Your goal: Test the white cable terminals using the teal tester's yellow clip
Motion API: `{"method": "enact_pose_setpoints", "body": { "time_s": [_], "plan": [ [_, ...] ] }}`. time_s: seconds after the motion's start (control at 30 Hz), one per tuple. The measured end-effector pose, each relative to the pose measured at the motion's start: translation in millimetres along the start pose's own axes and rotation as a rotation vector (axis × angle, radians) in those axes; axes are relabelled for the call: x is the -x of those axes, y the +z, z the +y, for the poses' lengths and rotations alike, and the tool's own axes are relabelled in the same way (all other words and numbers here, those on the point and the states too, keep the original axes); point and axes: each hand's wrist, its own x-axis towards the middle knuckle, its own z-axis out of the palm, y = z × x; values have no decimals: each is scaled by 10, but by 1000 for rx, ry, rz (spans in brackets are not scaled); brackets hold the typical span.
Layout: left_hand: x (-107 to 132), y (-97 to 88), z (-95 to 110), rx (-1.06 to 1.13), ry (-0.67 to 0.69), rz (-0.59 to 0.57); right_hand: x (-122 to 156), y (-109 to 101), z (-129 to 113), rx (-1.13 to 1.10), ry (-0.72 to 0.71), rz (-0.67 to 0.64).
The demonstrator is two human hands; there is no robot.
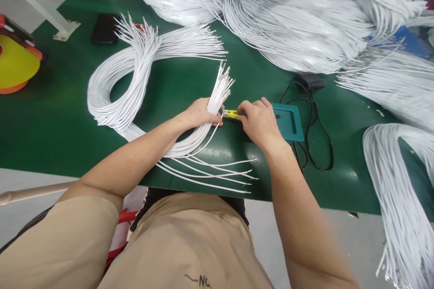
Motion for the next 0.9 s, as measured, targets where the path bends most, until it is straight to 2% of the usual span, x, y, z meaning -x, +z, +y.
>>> {"method": "enact_pose_setpoints", "body": {
  "time_s": [0.13, 0.23, 0.37, 0.43, 0.53, 0.57, 0.63, 0.73, 0.9],
  "plan": [
    [16, -25, 25, -16, -16, -15, 146, 68, 62, 101, 207, 224],
    [27, -55, 42, -41, -22, -8, 202, 128, 131, 153, 280, 238],
    [69, -81, 78, -3, -20, 27, 220, 93, 27, 78, 219, 278],
    [98, -84, 90, 65, 7, 25, 254, 40, -167, -47, 62, 274],
    [139, -83, 95, 234, 47, -12, 341, 3, -537, -171, -374, 107],
    [150, -83, 96, 279, 49, -23, 370, 8, -644, -146, -448, 65],
    [168, -86, 98, 326, 41, -43, 425, 36, -802, -74, -471, 26],
    [179, -97, 109, 353, 42, -73, 530, 69, -921, -42, -427, -50],
    [179, -119, 131, 330, 30, -59, 797, -52, -1036, -205, -283, -353]
  ]
}}
